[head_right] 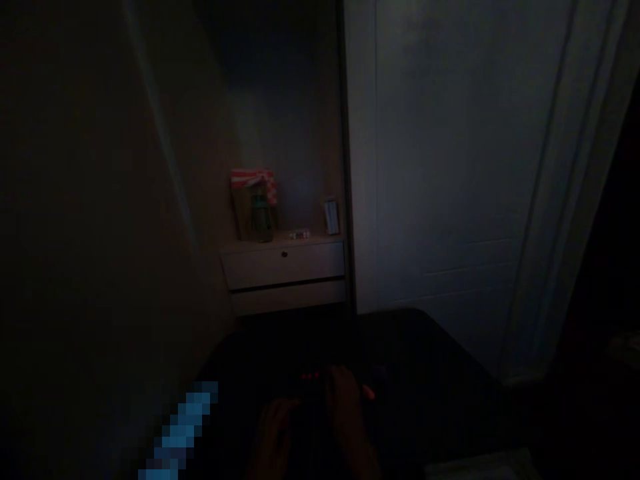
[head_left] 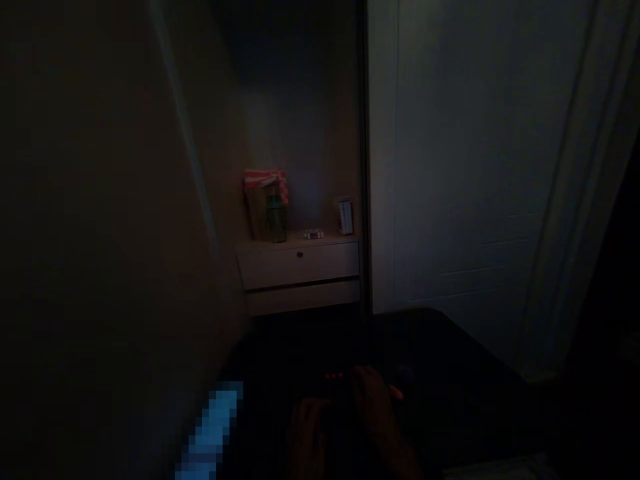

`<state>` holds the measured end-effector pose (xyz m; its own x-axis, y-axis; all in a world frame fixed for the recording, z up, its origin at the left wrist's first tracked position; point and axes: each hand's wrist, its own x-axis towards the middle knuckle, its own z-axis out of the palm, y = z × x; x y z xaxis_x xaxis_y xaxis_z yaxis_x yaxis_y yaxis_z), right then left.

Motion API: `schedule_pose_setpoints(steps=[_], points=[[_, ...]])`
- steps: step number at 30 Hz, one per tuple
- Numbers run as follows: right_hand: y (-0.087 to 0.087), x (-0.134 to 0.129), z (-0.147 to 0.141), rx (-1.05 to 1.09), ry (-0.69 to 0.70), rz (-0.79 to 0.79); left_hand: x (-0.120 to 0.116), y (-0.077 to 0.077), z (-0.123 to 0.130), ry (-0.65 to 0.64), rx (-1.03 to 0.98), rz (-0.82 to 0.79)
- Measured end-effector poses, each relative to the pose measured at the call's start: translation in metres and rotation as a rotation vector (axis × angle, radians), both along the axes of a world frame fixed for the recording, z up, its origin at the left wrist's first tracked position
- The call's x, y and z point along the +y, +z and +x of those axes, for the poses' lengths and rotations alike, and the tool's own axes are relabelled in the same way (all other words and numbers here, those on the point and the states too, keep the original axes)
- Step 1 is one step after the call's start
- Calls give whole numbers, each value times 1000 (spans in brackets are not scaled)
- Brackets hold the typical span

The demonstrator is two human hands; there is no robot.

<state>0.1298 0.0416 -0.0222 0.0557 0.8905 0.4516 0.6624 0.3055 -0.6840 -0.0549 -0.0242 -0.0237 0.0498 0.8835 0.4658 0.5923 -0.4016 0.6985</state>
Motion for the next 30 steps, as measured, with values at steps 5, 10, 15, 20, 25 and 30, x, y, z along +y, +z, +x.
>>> schedule_pose_setpoints(steps=[5,10,15,20,25,30], points=[[7,6,-2,-86,-18,-22,-3,4,4,-11,13,-25],[8,11,-6,-91,-27,-43,-3,4,5,-2,-12,-27],[9,11,-8,-96,-37,-54,-3,2,5,11,-4,-45],[12,11,-8,-111,-20,-65,-4,4,5,10,-15,-43],[11,11,-8,-112,-20,-79,-4,5,5,32,-22,-26],[11,11,-7,-92,-23,-86,-5,6,6,16,0,-2]])
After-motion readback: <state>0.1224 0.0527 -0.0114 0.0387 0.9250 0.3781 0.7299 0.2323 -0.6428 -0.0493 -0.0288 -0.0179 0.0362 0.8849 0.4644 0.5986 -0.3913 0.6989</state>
